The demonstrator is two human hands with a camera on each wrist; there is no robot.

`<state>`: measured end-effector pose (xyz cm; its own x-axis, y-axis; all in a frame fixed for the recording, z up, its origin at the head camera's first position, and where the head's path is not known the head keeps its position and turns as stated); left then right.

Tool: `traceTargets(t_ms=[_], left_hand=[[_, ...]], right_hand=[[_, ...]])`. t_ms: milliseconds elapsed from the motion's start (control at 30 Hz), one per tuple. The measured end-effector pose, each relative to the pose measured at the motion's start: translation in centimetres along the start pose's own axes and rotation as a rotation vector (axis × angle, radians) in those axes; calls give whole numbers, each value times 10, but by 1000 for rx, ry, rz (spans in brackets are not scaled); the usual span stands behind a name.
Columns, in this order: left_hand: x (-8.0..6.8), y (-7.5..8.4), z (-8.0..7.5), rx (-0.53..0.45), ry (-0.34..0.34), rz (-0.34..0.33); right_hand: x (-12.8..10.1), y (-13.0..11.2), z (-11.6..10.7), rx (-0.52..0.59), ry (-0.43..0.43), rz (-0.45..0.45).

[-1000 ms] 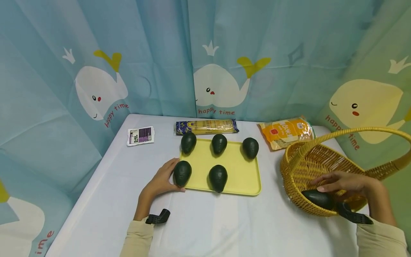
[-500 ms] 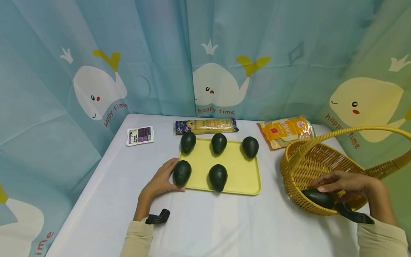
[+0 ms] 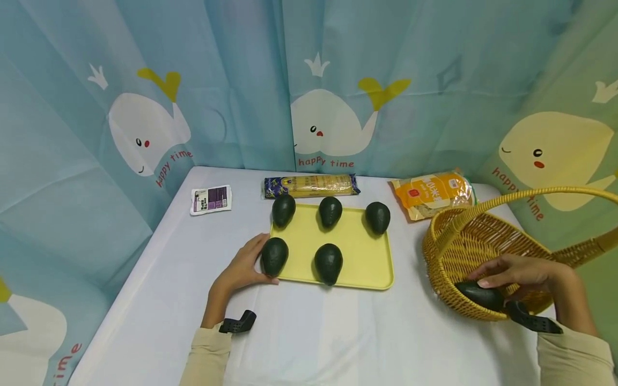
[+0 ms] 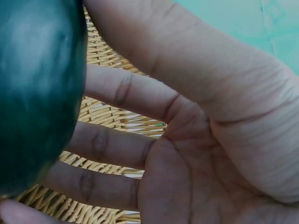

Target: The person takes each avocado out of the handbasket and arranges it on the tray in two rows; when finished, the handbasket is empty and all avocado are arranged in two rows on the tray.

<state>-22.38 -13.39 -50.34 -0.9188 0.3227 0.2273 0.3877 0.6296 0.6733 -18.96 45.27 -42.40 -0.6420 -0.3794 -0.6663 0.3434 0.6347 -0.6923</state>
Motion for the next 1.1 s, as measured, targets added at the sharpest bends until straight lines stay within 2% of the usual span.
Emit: traceTargets(t_ms=[233,467,933,1100], left_hand=[[1,-1,-1,-4,8,3],[2,-2,-1,-6,8,2],[2,-2,1,4,2,4],[1,-1,0,0,-1,-5]], right_hand=[[0,-3,0,51,-51,-10],[1,-9,2,8,-35,-6],[3,-18,10,-8,-94,-51],[7,-21,13,-55,-75,-46]])
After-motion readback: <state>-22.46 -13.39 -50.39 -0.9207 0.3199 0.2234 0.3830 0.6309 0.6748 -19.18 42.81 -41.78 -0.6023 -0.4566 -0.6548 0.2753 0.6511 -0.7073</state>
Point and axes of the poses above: each hand's wrist, its own x-axis towards the middle knuckle, its own z-axis out of the palm, y = z × x, the point moved 4 cm from there along x, towards the middle knuckle, and after that the axes turned 8 degrees about y, right-handed, at the moved point
